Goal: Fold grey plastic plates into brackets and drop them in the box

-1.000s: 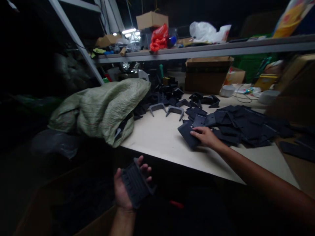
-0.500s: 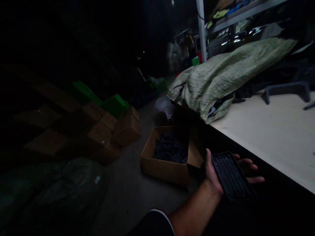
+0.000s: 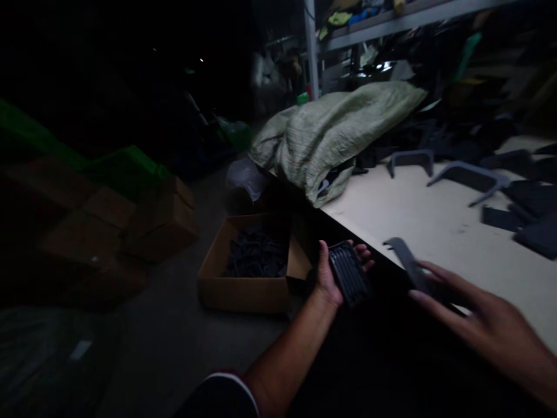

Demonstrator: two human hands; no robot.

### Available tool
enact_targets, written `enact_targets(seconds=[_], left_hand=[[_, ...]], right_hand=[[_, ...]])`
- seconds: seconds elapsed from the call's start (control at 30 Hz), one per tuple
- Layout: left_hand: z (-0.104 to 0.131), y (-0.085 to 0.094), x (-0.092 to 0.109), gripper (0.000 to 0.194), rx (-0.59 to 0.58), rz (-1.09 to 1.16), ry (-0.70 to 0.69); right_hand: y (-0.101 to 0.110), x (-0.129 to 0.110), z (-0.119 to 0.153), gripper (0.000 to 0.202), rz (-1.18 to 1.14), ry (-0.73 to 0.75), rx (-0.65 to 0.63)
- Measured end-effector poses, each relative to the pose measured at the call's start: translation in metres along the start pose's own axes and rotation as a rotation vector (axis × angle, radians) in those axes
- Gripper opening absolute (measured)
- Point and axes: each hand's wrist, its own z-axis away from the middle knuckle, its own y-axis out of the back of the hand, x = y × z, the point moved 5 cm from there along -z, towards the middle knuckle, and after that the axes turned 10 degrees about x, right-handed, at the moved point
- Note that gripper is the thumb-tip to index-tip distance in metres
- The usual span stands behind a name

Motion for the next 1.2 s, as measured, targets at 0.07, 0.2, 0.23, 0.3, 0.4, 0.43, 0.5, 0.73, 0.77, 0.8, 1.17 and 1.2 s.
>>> enact_targets(seconds=[0.07,0.2,0.23,0.3,0.4,0.43,0.5,0.73,0.77,0.8,1.17,1.2], left_hand=[[0.0,-0.004,-0.004,0.071,0.054,-0.001,0.019],[0.002,-0.009,-0.014,0.067,0.079,-0.07,0.015],[0.003,-0.01,-0.016,0.068,0.065,-0.092,0.007],[0.004,-0.011,-0.022,0.072,0.052,-0.135,0.008],[0.006,-0.011,-0.028,0.078,0.062,-0.166,0.018],[0.007,-0.011,-0.029,0.078,0.068,-0.173,0.015],[0.009,-0.01,-0.032,0.078,0.083,-0.19,0.015],[0.014,-0.012,-0.033,0.078,0.104,-0.243,0.021],[0.014,-0.014,-0.033,0.078,0.093,-0.245,0.015],[0.015,-0.015,-0.033,0.079,0.087,-0.243,0.011],[0.015,-0.028,-0.038,0.062,-0.007,-0.183,0.006],[0.017,-0.03,-0.037,0.058,-0.031,-0.179,-0.001]], right_hand=[[0.002,-0.02,0.012,0.074,0.001,0.066,-0.137],[-0.021,-0.058,0.029,0.054,0.071,0.235,-0.106],[-0.026,-0.062,0.031,0.052,0.085,0.26,-0.088],[-0.034,-0.063,0.033,0.052,0.113,0.271,-0.081],[-0.039,-0.057,0.034,0.053,0.146,0.255,-0.101],[-0.04,-0.055,0.035,0.053,0.155,0.25,-0.107],[-0.042,-0.054,0.037,0.053,0.179,0.243,-0.11],[-0.041,-0.058,0.039,0.052,0.219,0.277,-0.137],[-0.039,-0.058,0.039,0.053,0.221,0.281,-0.135],[-0.037,-0.058,0.039,0.053,0.224,0.285,-0.13],[-0.026,-0.063,0.046,0.058,0.238,0.293,-0.088],[-0.024,-0.062,0.043,0.059,0.18,0.27,-0.089]])
